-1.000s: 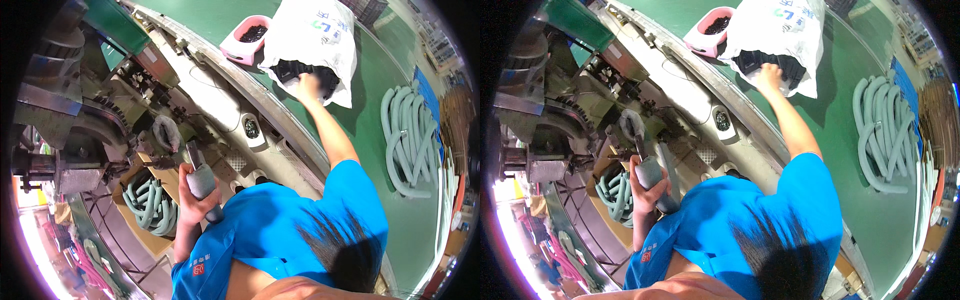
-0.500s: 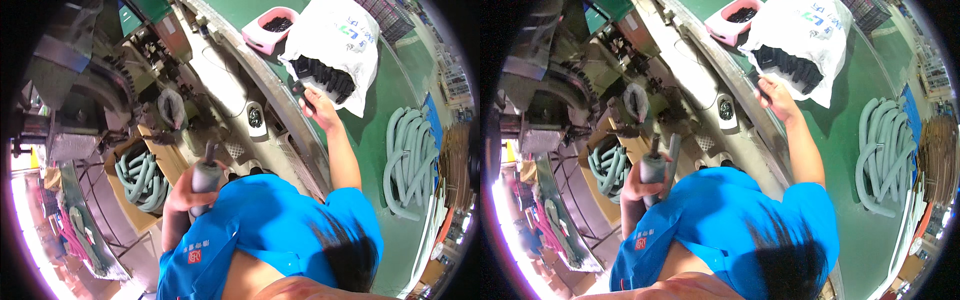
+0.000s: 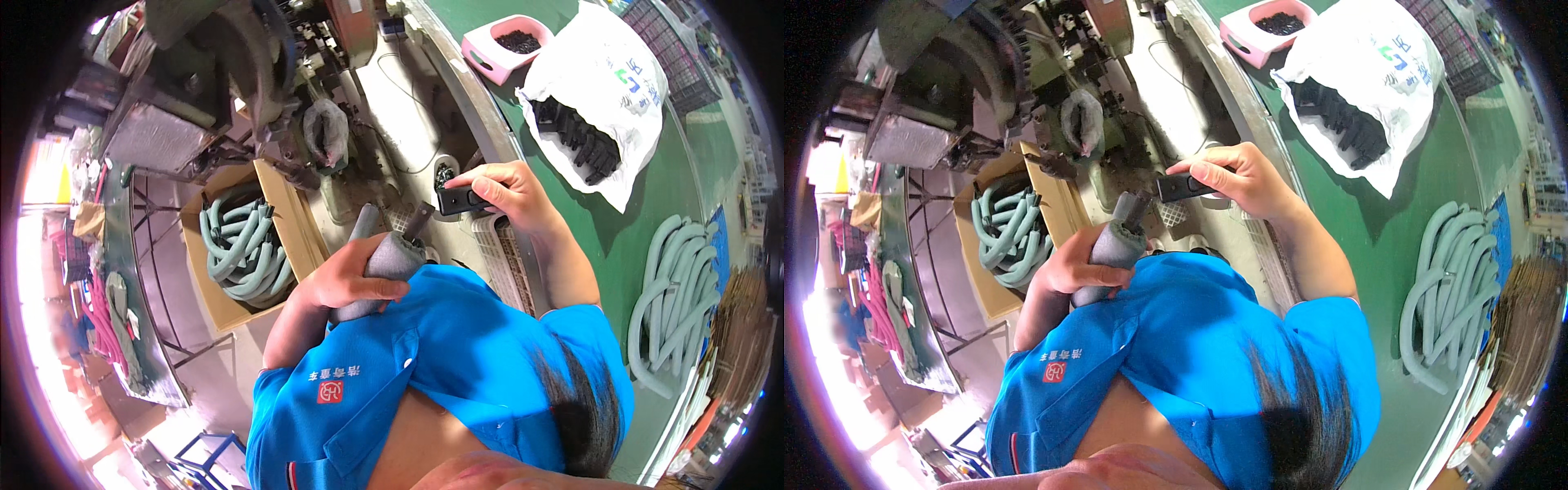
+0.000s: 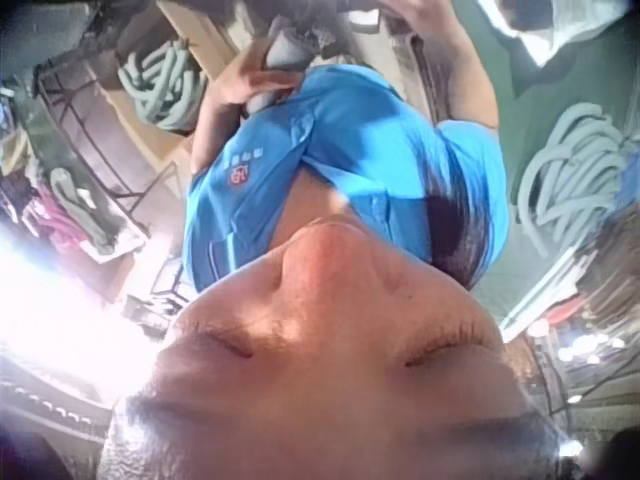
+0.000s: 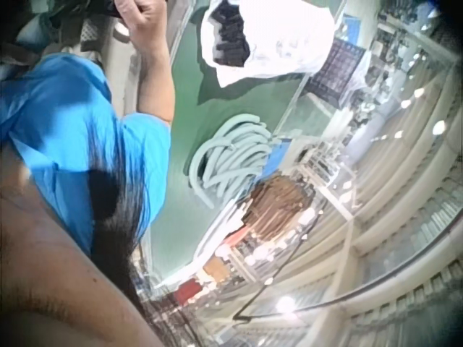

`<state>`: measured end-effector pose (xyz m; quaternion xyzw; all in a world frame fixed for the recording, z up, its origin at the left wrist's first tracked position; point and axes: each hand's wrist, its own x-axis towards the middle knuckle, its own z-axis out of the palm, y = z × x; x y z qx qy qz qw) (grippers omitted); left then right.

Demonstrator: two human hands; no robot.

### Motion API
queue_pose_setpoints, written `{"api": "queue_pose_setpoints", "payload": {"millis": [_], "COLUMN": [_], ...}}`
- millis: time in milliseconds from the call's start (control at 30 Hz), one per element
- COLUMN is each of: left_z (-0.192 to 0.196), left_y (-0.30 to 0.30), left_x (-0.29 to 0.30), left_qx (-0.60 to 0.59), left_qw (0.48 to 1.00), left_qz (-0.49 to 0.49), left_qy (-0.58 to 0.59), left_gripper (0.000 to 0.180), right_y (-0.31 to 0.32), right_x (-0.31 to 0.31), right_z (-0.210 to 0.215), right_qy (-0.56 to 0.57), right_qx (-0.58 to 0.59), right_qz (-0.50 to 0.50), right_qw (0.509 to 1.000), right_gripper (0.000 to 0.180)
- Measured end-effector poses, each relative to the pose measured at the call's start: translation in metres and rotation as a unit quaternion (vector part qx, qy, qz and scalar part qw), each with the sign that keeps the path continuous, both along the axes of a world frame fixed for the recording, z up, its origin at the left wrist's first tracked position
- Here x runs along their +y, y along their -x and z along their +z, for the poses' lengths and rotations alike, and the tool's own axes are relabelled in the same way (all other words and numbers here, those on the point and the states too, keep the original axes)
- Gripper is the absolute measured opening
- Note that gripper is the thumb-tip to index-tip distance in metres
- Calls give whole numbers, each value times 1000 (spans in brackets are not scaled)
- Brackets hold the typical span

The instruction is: The person repeatedly picks up gray foam tubes and black plastic connectors, then inserts the connectors into the tube ends using a machine press. The person handles the parts one at a time and places the assembled units into a cardboard box.

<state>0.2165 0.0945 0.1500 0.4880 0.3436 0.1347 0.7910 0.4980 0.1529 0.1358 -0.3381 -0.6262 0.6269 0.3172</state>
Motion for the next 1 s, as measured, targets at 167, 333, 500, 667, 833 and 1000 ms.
{"api": "queue_pose_setpoints", "payload": {"millis": [167, 333, 500, 667, 833, 1000], "left_z": [4, -10, -17, -28, -76, -87], "left_y": [4, 3, 23, 65, 98, 139], "left_x": [-10, -27, -38, -41, -57, -16], "left_qx": [5, -5, 3, 170, 408, 442], "left_qw": [999, 993, 996, 959, 827, 755], "left_qz": [2, -65, -17, 58, 177, 249], "left_qy": [-53, -101, -87, -220, -343, -415], "left_gripper": [38, 43, 49, 66, 47, 43], "right_y": [16, 38, 70, 95, 132, 192], "right_x": [20, 40, 25, 33, 46, 97], "right_z": [-3, 16, 6, -32, -57, -83], "right_qy": [11, -52, -69, 10, 40, -266], "right_qx": [6, -72, -26, -84, -80, -248], "right_qz": [98, 318, 317, 238, 156, -50], "right_qw": [995, 944, 946, 968, 984, 930], "right_gripper": [38, 33, 34, 39, 42, 62]}}
